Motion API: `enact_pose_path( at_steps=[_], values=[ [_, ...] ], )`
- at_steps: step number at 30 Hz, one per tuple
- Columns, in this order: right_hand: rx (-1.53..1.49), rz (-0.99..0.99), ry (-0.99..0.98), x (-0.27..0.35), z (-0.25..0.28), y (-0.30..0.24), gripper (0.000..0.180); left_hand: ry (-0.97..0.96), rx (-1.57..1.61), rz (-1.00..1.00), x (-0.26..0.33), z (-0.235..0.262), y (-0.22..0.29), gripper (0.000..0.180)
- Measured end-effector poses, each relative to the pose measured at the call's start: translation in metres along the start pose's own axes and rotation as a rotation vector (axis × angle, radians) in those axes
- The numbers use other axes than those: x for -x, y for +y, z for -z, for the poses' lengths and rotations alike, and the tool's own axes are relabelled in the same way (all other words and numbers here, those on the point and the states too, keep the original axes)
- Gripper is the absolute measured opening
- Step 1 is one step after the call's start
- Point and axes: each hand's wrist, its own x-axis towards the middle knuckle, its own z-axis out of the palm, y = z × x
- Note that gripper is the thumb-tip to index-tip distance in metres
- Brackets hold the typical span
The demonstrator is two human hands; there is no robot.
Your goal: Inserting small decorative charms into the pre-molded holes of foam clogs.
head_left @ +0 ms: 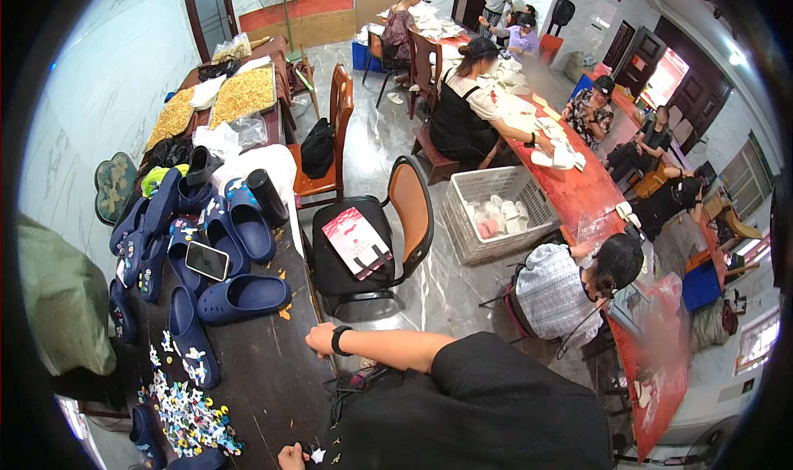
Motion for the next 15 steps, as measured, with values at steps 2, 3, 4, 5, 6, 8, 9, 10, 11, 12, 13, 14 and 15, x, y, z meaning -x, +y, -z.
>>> enact_pose_path(
  at_steps=[2, 3, 4, 5, 6, 8, 9, 10, 11, 12, 13, 14, 15],
  values=[
    [0.014, -0.006, -0.006, 0.002, 0.004, -0.003, 0.026, 0.004, 0.005, 0.02, -0.001, -0.001, -0.001, 0.034],
    [0.026, -0.013, -0.01, 0.002, 0.005, -0.004, 0.025, 0.032, -0.044, 0.02, -0.001, -0.002, 0.004, 0.034],
    [0.027, -0.012, -0.01, 0.001, 0.005, -0.004, 0.025, 0.059, -0.092, 0.02, 0.0, -0.003, 0.008, 0.034],
    [0.037, -0.022, -0.026, 0.0, 0.006, -0.005, 0.026, 0.061, -0.091, 0.02, -0.001, -0.003, 0.008, 0.034],
    [0.048, -0.028, -0.044, -0.001, 0.007, -0.006, 0.027, 0.076, -0.103, 0.043, -0.001, -0.004, 0.008, 0.034],
    [0.057, -0.031, -0.053, -0.001, 0.009, -0.009, 0.029, 0.095, -0.114, 0.067, 0.001, -0.005, 0.008, 0.034],
    [0.065, -0.039, -0.062, -0.001, 0.011, -0.009, 0.031, 0.111, -0.122, 0.045, 0.002, -0.007, 0.01, 0.034],
    [0.066, -0.037, -0.062, -0.001, 0.013, -0.01, 0.031, 0.126, -0.13, 0.023, 0.003, -0.008, 0.012, 0.034],
    [0.058, -0.042, -0.09, -0.001, 0.015, -0.011, 0.032, 0.128, -0.129, 0.023, 0.003, -0.008, 0.01, 0.034],
    [0.049, -0.047, -0.117, -0.002, 0.015, -0.011, 0.034, 0.132, -0.118, 0.025, 0.003, -0.009, 0.009, 0.034],
    [0.051, -0.045, -0.117, -0.002, 0.015, -0.012, 0.034, 0.135, -0.108, 0.026, 0.004, -0.009, 0.008, 0.034],
    [0.051, -0.027, -0.067, -0.001, 0.015, -0.013, 0.029, 0.138, -0.106, 0.026, 0.004, -0.008, 0.006, 0.034],
    [0.05, -0.011, -0.016, -0.001, 0.013, -0.012, 0.024, 0.123, -0.075, 0.023, 0.005, -0.007, 0.007, 0.032]
  ],
)
